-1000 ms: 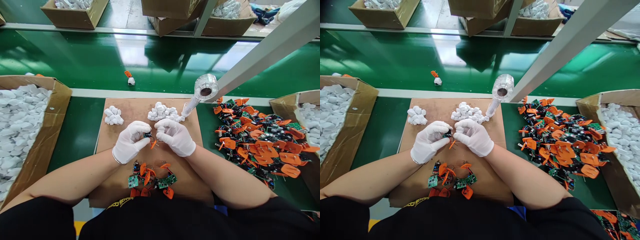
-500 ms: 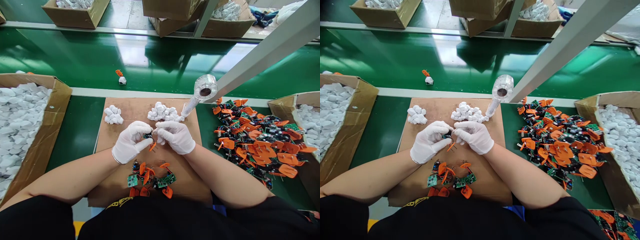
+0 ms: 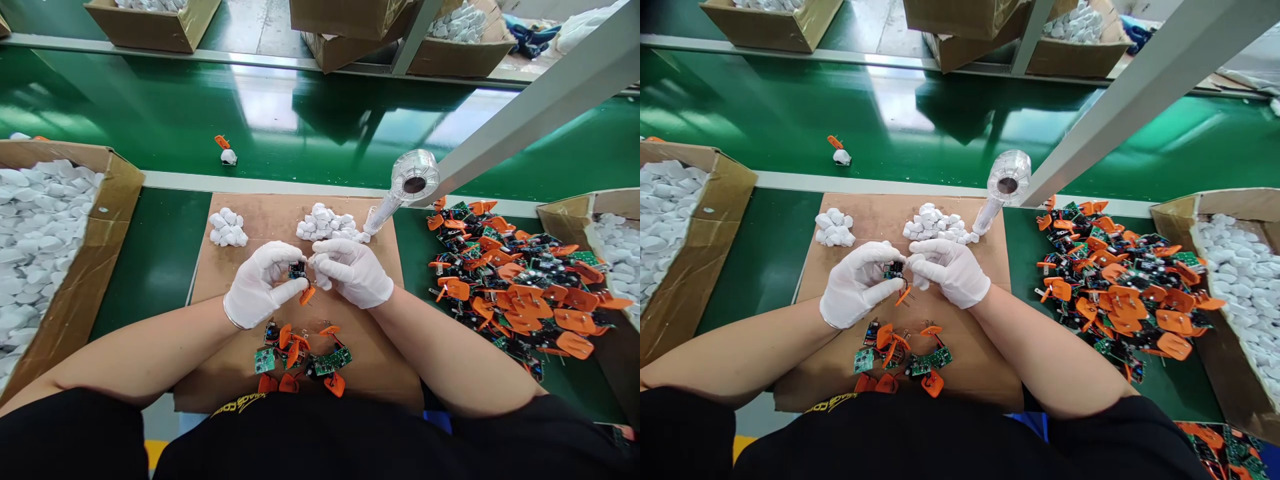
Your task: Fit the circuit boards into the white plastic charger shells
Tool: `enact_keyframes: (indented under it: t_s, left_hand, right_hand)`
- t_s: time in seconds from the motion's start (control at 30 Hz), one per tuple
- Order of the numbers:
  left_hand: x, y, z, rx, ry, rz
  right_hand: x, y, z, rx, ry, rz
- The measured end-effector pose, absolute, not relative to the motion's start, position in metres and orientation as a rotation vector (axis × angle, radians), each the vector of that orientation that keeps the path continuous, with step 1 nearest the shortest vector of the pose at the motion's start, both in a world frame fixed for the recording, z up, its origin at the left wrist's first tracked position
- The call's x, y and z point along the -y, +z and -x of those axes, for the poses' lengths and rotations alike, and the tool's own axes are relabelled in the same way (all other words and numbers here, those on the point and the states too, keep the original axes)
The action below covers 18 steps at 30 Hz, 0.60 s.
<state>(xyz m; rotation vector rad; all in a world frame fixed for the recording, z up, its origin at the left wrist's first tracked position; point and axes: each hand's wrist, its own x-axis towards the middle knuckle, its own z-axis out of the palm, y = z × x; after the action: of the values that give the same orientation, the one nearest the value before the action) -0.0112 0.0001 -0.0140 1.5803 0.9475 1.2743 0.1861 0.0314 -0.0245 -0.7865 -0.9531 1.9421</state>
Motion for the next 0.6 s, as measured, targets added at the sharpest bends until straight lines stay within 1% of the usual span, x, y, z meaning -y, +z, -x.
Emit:
enact_keyframes:
  t_s: [0.3, 0.5, 0.6]
  left_hand:
    - [-0.001, -0.02, 0.013, -0.955, 1.306, -1.591]
    - [-0.001, -0.022, 0.014, -0.97, 1.297, -1.649]
    - [0.0, -0.021, 0.014, -0.974, 1.3, -1.665]
  right_hand:
    - [-0.035, -0.012, -0.186, 0.83, 2.075, 0.765]
    - [-0.035, -0.008, -0.185, 0.829, 2.001, 0.795]
    - [-0.035, -0.014, -0.187, 0.849, 2.046, 0.777]
